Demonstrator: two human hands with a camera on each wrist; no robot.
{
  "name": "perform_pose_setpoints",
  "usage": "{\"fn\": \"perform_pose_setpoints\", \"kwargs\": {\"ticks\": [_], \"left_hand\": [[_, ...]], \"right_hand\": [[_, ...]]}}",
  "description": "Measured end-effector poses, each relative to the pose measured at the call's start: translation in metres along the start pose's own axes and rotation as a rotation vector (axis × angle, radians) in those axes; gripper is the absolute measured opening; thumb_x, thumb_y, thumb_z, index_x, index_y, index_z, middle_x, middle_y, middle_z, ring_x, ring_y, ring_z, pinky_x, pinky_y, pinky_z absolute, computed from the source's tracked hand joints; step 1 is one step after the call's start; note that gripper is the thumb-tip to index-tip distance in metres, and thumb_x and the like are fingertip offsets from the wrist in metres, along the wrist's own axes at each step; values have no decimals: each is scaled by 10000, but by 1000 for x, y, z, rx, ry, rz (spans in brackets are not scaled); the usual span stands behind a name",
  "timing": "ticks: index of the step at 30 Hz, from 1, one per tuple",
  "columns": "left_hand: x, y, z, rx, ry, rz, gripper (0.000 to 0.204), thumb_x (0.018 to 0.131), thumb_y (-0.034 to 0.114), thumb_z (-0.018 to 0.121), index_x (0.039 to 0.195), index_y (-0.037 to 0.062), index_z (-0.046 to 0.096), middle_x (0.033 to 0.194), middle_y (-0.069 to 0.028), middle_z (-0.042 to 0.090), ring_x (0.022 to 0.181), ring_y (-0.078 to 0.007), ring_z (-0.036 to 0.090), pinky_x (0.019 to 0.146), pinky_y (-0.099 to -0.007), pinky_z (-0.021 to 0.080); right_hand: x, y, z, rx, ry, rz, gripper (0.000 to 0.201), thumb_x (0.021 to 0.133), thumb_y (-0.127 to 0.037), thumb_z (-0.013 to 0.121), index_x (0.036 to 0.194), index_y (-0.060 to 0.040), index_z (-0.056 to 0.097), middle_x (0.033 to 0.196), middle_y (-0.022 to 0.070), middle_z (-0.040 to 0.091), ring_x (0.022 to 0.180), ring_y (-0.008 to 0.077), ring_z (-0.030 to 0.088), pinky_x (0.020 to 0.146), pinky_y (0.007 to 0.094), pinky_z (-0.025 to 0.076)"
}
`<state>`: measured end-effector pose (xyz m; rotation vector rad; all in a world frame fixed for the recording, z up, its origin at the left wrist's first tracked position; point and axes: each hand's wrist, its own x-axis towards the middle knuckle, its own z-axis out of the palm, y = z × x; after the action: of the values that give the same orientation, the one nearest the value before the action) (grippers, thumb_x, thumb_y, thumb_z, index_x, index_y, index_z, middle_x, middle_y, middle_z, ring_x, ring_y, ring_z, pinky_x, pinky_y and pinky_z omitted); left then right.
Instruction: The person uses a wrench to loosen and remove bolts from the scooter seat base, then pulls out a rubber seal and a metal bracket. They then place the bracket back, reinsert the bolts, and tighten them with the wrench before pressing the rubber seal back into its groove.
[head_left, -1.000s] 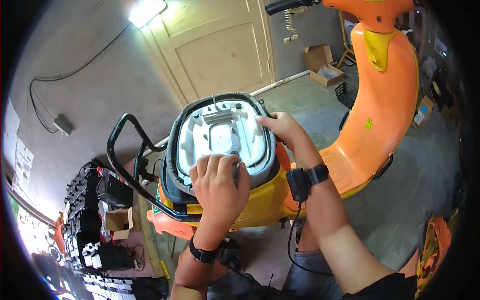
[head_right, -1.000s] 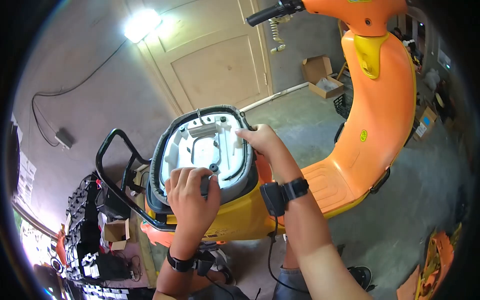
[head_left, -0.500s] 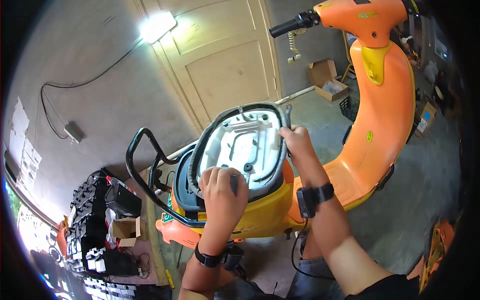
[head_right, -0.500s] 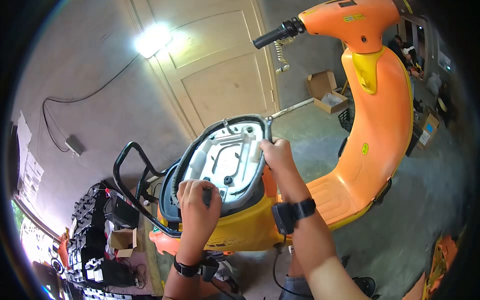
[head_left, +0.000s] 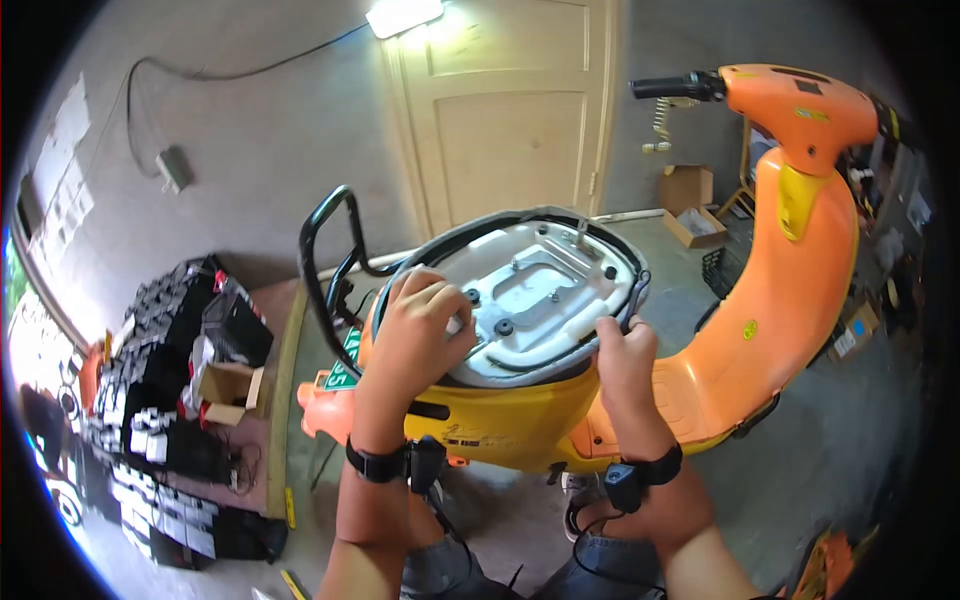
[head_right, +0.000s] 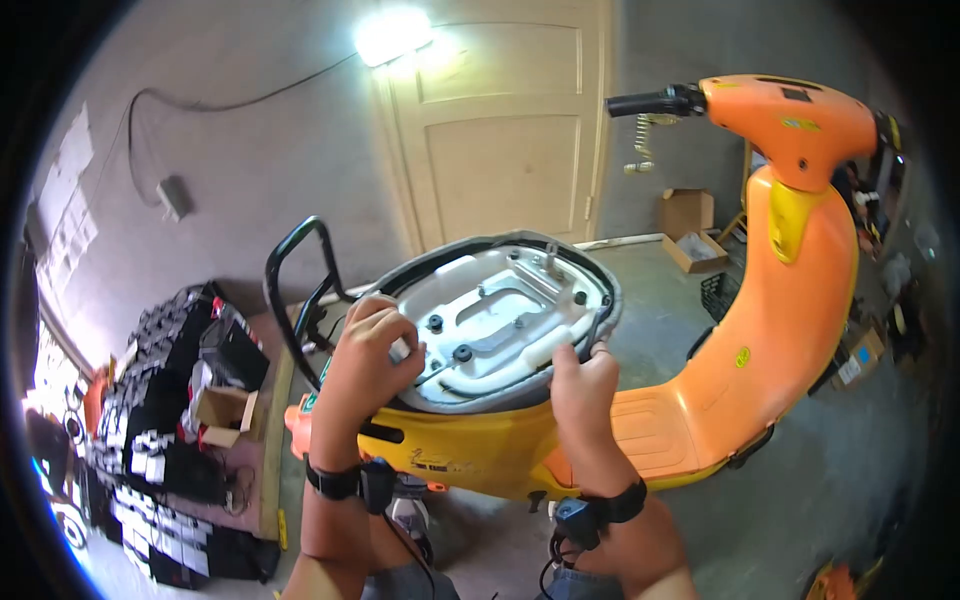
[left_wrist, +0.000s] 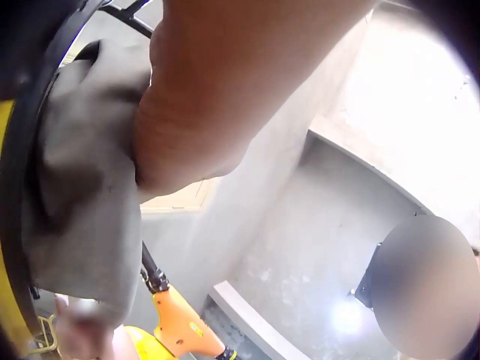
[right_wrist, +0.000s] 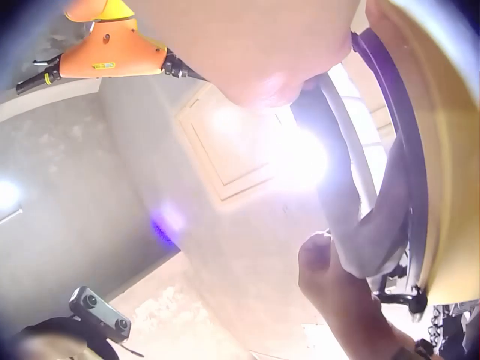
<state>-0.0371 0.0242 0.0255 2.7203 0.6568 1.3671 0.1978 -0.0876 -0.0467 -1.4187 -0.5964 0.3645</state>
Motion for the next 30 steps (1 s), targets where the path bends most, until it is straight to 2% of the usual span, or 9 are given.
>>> {"fn": "perform_pose_setpoints", "kwargs": {"ticks": [4, 6, 9, 14, 16, 17, 18, 21, 30], "left_hand": [[-8, -4, 8, 19, 30, -63, 204, 762, 111, 802, 937, 87, 699, 1241, -87, 660, 1247, -357, 591, 1025, -491, 519], [-11, 5, 9, 147, 28, -241, 323, 782, 163, 793, 1101, 132, 753, 1458, -160, 567, 1443, -404, 475, 1115, -494, 491], [-21, 3, 29, 103, -21, -327, 275, 822, 161, 760, 1085, 83, 751, 1392, -237, 589, 1369, -442, 536, 1123, -482, 472], [-20, 2, 27, -95, -50, -408, 195, 839, 142, 757, 979, 15, 708, 1272, -223, 613, 1172, -416, 620, 1024, -454, 500], [-22, 1, 28, -104, -26, -396, 220, 836, 156, 790, 960, 6, 687, 1272, -215, 611, 1164, -412, 624, 1018, -447, 503], [-21, 3, 33, -109, -17, -358, 246, 824, 155, 822, 942, 4, 669, 1275, -208, 608, 1156, -411, 628, 1002, -446, 511], [-20, 2, 24, -166, -82, -433, 229, 833, 155, 813, 982, 28, 696, 1306, -226, 597, 1215, -466, 583, 1045, -488, 493], [-21, -5, 29, -184, -58, -406, 212, 778, 56, 784, 970, 27, 697, 1304, -220, 596, 1229, -458, 582, 1034, -492, 497], [-23, -10, 32, -310, 49, -368, 186, 661, -34, 776, 817, 26, 694, 1188, -137, 621, 1112, -333, 645, 944, -373, 536]], "right_hand": [[9, -9, -15, -177, -134, -35, 297, 949, -207, 724, 923, 82, 659, 729, 114, 689, 547, 149, 640, 509, 317, 499], [14, -18, -23, -392, -198, -34, 424, 944, -309, 718, 964, 110, 657, 823, 205, 731, 664, 281, 723, 631, 397, 567], [19, -14, -26, -653, -99, -127, 642, 914, -487, 695, 1080, 132, 651, 1033, 341, 730, 1059, 504, 700, 957, 512, 540], [46, -23, -45, -740, -159, -33, 637, 928, -469, 704, 1161, 119, 637, 1104, 333, 724, 1101, 484, 698, 963, 503, 541], [79, 8, -56, -675, 206, -221, 562, 946, -428, 703, 1121, 105, 657, 1065, 314, 735, 1103, 495, 692, 968, 508, 537], [100, 39, -67, -708, 320, -396, 466, 962, -408, 712, 1027, 53, 697, 902, 215, 750, 890, 412, 757, 727, 463, 574], [103, 35, -70, -724, 330, -400, 466, 962, -408, 712, 1027, 53, 697, 902, 215, 750, 890, 412, 757, 727, 463, 574], [102, 19, -51, -99, -1, 234, 391, 977, -427, 730, 900, -47, 687, 700, 26, 628, 482, 122, 591, 403, 265, 291], [108, 16, -76, -97, -138, 124, 194, 916, -210, 698, 800, -68, 634, 593, -16, 499, 410, 91, 411, 388, 273, 277]]}}
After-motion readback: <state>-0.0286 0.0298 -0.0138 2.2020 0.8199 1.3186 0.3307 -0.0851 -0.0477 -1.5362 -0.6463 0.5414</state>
